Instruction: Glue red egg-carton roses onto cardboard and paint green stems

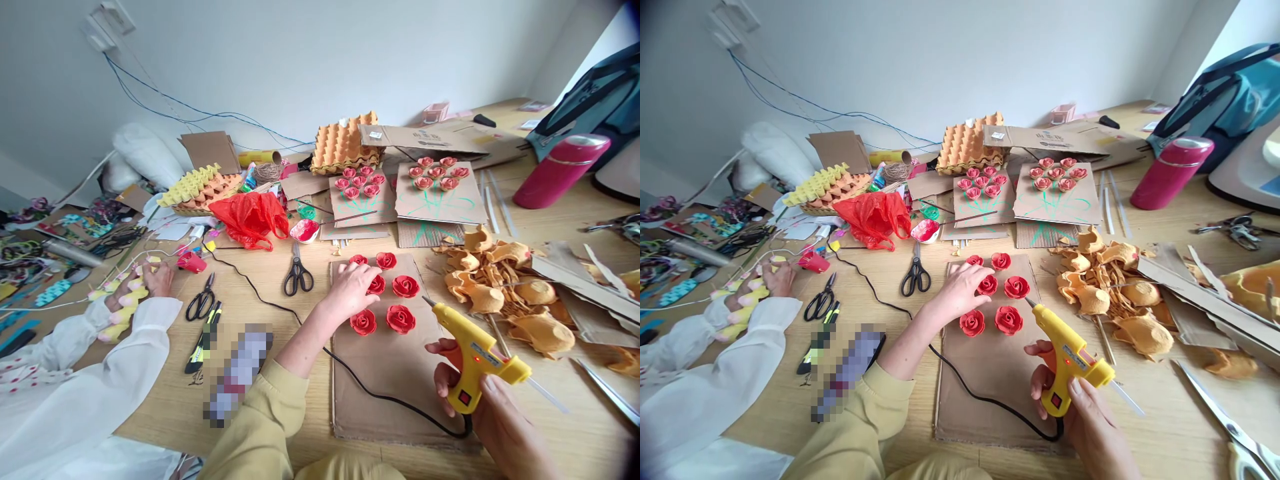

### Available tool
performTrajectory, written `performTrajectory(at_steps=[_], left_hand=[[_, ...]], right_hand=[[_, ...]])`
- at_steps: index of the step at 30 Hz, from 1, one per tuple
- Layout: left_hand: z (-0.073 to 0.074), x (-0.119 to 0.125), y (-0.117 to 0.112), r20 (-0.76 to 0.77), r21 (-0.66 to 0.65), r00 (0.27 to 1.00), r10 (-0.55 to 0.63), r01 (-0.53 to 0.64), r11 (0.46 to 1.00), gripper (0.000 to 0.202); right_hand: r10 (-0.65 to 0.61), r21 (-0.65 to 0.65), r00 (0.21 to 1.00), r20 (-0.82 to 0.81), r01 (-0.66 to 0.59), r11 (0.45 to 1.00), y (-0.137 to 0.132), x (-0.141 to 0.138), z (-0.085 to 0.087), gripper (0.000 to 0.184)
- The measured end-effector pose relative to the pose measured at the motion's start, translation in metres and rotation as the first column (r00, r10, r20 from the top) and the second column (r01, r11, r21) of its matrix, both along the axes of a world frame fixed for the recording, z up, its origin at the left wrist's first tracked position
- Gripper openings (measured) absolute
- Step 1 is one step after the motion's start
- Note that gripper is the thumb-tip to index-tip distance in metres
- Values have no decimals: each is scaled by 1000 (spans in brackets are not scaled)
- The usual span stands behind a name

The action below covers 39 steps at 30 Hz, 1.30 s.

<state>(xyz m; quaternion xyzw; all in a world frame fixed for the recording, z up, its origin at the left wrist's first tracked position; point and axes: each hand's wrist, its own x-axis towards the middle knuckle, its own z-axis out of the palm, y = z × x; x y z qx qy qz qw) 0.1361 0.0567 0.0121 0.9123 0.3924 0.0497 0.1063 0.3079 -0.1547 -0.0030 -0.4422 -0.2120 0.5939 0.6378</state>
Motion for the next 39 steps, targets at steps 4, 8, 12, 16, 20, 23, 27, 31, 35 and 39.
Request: performTrajectory(at_steps=[4, 8, 12, 16, 20, 23, 27, 31, 35, 39], left_hand=[[9, 5, -4, 52, 31, 998, -26, 24, 999, 53], [14, 24, -4, 32, 7, 987, -160, 160, 987, 46], [7, 42, 4, -18, 12, 961, -274, 275, 961, 50], [1, 50, 11, -55, -22, 953, -298, 298, 954, 48], [0, 50, 13, -56, -26, 955, -291, 290, 957, 45], [-1, 49, 13, -54, -10, 959, -278, 278, 960, 48], [-4, 52, 15, -38, 12, 963, -265, 266, 964, 50], [-3, 56, 15, -38, 3, 966, -256, 256, 967, 47], [11, 43, 15, 58, -27, 977, -205, 207, 978, 51], [29, 0, 10, 221, 35, 975, -16, 8, 999, 41]], right_hand=[[9, 5, 1000, -2, -9, 1000, 0, 0, -2, 39], [1, 24, 1000, -14, 0, 1000, 0, 1, -3, 40], [4, 46, 1000, -26, -3, 999, 0, 2, -3, 40], [1, 58, 999, -36, 1, 998, 0, 3, -5, 41], [4, 61, 999, -53, -1, 998, -1, 5, -7, 42], [12, 53, 998, -62, -9, 999, -1, 4, -7, 43], [1, 36, 999, -49, 0, 999, 0, 3, -6, 42], [-9, 21, 1000, -24, 9, 1000, 1, 2, -4, 39], [-12, 7, 1000, -15, 12, 1000, 1, 2, -2, 39], [-5, -3, 1000, -18, 5, 1000, 0, 2, -1, 34]])
